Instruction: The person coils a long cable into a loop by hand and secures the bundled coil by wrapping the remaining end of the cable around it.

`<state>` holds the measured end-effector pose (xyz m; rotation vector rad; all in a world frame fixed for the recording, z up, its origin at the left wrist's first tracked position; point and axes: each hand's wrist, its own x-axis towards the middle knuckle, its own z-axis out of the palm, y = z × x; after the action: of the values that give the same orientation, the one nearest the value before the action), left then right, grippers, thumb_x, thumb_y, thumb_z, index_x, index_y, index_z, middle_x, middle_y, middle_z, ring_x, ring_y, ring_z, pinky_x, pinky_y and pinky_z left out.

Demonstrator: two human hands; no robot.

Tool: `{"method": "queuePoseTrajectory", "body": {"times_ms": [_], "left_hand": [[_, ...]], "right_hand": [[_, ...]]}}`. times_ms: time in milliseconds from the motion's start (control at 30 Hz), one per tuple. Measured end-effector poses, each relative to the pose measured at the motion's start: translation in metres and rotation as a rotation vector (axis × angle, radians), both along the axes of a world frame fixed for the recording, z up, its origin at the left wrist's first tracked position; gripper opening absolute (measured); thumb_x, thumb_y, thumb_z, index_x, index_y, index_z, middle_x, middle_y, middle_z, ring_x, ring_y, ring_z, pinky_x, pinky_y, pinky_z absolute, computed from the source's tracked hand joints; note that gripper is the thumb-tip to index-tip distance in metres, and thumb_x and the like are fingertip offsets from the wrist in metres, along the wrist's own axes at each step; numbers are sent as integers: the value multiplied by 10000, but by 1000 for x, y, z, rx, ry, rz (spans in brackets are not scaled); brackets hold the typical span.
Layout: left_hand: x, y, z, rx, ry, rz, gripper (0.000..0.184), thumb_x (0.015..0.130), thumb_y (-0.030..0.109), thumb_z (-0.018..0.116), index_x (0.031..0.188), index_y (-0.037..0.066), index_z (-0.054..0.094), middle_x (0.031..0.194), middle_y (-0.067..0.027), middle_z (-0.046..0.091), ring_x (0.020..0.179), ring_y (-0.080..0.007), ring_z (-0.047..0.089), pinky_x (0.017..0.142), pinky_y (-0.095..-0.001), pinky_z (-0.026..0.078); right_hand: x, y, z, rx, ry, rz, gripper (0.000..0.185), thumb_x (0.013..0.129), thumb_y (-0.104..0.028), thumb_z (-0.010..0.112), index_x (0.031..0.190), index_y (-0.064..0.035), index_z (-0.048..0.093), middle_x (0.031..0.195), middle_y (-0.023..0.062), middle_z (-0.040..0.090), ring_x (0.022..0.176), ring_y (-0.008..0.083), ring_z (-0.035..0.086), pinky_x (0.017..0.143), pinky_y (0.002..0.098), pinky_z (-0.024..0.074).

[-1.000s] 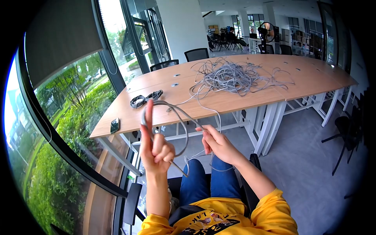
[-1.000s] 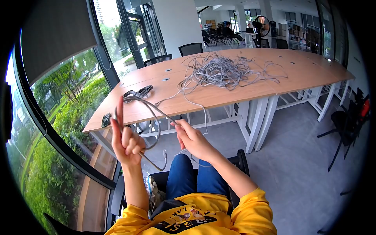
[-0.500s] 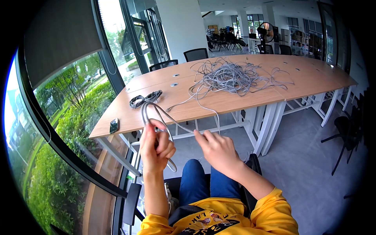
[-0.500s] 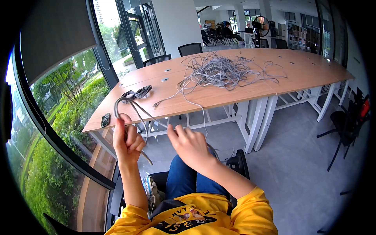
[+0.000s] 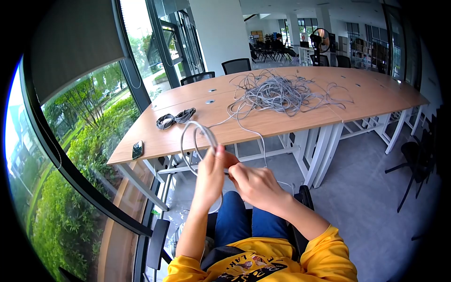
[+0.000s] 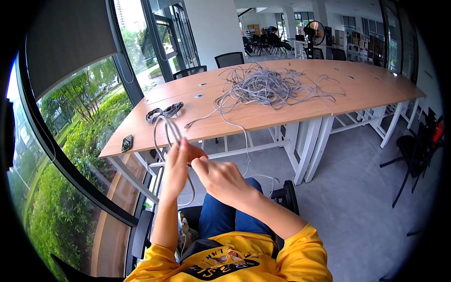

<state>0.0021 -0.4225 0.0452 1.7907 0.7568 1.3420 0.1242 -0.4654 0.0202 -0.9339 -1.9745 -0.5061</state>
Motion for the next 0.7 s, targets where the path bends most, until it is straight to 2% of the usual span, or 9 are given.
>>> {"method": "queuePoseTrajectory", "body": {"times_ms": [67, 167, 233, 300, 333, 400, 500, 567, 700], "left_hand": [[6, -2, -5, 60, 136, 107, 342, 910, 253, 378, 755, -33, 485, 626, -158, 573, 548, -226, 551, 523, -302, 416], [7, 1, -4, 76, 259, 179, 333, 909, 243, 378, 749, -32, 476, 570, -152, 549, 514, -251, 540, 492, -323, 405], [8, 1, -4, 178, 284, 238, 325, 910, 234, 374, 729, -19, 470, 511, -121, 525, 435, -223, 512, 432, -327, 386], [7, 6, -8, 122, 196, 250, 323, 911, 231, 370, 721, -11, 468, 492, -106, 517, 396, -200, 488, 400, -315, 371], [5, 8, -9, 66, 107, 262, 322, 912, 229, 366, 712, -3, 466, 474, -91, 509, 358, -176, 465, 368, -304, 355], [-5, 16, -5, 66, 35, 289, 335, 920, 247, 342, 703, 13, 443, 462, -62, 501, 332, -119, 434, 324, -255, 320], [-12, 15, 3, -77, 19, 174, 351, 923, 276, 329, 705, 24, 438, 462, -65, 499, 328, -110, 417, 322, -233, 314], [-14, 12, 5, -271, 120, -147, 368, 923, 317, 317, 718, 37, 436, 462, -70, 495, 324, -98, 396, 320, -211, 301], [-18, 8, 8, -340, 192, -369, 374, 920, 352, 312, 720, 58, 428, 449, -57, 470, 313, -79, 338, 314, -200, 245]], "right_hand": [[1, 1, -2, -60, 43, 32, 160, 693, 8, 525, 813, -17, 421, 663, 89, 510, 528, 221, 559, 473, 317, 463], [-1, -2, -3, -241, 209, 135, 184, 724, -27, 561, 844, -22, 421, 726, 105, 544, 565, 242, 572, 486, 318, 461], [0, -4, -2, -359, 331, 209, 216, 739, -52, 590, 880, -24, 429, 787, 124, 561, 595, 250, 581, 492, 313, 456], [5, -5, -1, -454, 405, 351, 224, 792, -127, 554, 937, -9, 430, 851, 136, 537, 742, 275, 567, 660, 345, 455], [10, -7, 1, -454, 406, 351, 224, 792, -127, 554, 937, -9, 430, 851, 136, 537, 742, 275, 567, 660, 345, 455], [20, -13, 7, -696, 414, 233, 241, 800, -151, 556, 964, -11, 449, 926, 160, 516, 828, 263, 548, 702, 337, 434], [21, -12, 14, -546, 402, 194, 140, 791, -145, 560, 839, -23, 510, 796, 97, 537, 699, 256, 565, 602, 319, 443], [18, -6, 17, -240, 322, 123, 95, 773, -130, 564, 755, -41, 537, 686, 53, 530, 593, 250, 561, 513, 326, 433], [16, -6, 31, -138, 190, 92, 92, 762, -127, 568, 745, -43, 535, 695, 56, 531, 607, 243, 567, 518, 333, 438]]}}
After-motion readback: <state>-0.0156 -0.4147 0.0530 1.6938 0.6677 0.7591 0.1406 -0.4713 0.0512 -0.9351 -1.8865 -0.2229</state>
